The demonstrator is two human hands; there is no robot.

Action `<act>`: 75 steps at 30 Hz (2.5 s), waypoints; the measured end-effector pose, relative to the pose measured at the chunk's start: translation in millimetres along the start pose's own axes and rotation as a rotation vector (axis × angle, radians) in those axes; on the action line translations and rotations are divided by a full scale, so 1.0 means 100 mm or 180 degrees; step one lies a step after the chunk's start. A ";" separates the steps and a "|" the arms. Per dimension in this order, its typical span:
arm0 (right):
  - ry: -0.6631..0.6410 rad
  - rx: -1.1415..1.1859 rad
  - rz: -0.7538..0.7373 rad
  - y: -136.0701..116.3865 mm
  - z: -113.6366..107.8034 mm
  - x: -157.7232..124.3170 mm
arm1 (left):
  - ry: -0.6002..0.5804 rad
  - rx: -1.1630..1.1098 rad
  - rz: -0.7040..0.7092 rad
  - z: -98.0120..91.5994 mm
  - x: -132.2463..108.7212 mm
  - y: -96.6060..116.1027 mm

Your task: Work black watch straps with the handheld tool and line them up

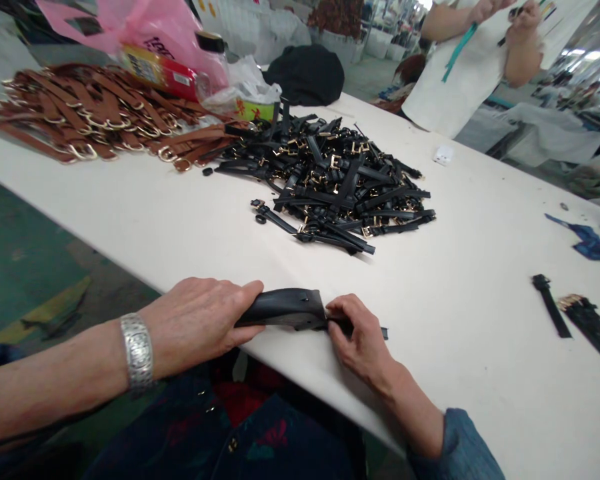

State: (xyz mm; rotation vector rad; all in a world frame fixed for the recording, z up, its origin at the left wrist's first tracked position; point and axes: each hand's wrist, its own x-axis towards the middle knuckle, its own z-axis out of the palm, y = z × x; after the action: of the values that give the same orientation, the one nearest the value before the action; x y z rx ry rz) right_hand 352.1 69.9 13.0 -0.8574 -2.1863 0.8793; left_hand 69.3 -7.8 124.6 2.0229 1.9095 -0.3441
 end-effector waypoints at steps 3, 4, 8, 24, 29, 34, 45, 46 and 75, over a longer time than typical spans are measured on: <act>-0.0186 -0.0037 -0.0163 -0.02 0.00 -0.07 | 0.0014 -0.0085 0.0038 0.05 -0.08 -0.13; -0.0224 -0.0063 -0.0165 -0.01 0.01 -0.07 | 0.0016 -0.0122 0.0061 0.07 -0.11 -0.17; -0.0224 -0.0069 -0.0132 0.04 0.05 -0.06 | 0.0022 0.0005 0.0002 0.07 -0.22 -0.22; -0.0158 0.0162 0.0069 0.02 0.04 -0.07 | -0.0107 0.0052 -0.0021 0.02 -0.15 -0.12; -0.0216 0.0235 0.0070 0.05 0.06 -0.07 | -0.0146 0.0276 0.0016 -0.04 -0.25 -0.13; -0.0189 0.0329 0.0054 0.05 0.07 -0.04 | -0.0195 0.0066 -0.0041 -0.10 -0.05 0.08; -0.0291 0.0377 0.0145 0.14 0.02 -0.03 | 0.0135 0.0130 0.0040 0.05 -0.31 -0.11; -0.0311 0.0379 0.0139 0.15 0.02 -0.03 | 0.0075 0.0173 0.0042 0.02 -0.31 -0.08; 0.0126 -0.0386 -0.0419 -0.12 0.01 -0.38 | -0.0091 -0.0370 0.0017 0.09 -0.21 -0.26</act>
State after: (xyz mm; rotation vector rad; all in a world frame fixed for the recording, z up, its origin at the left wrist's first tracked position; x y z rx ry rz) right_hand 370.5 34.3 10.1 -0.7707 -2.2512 0.6664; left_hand 42.9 -30.0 123.0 1.9375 1.8621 -0.2530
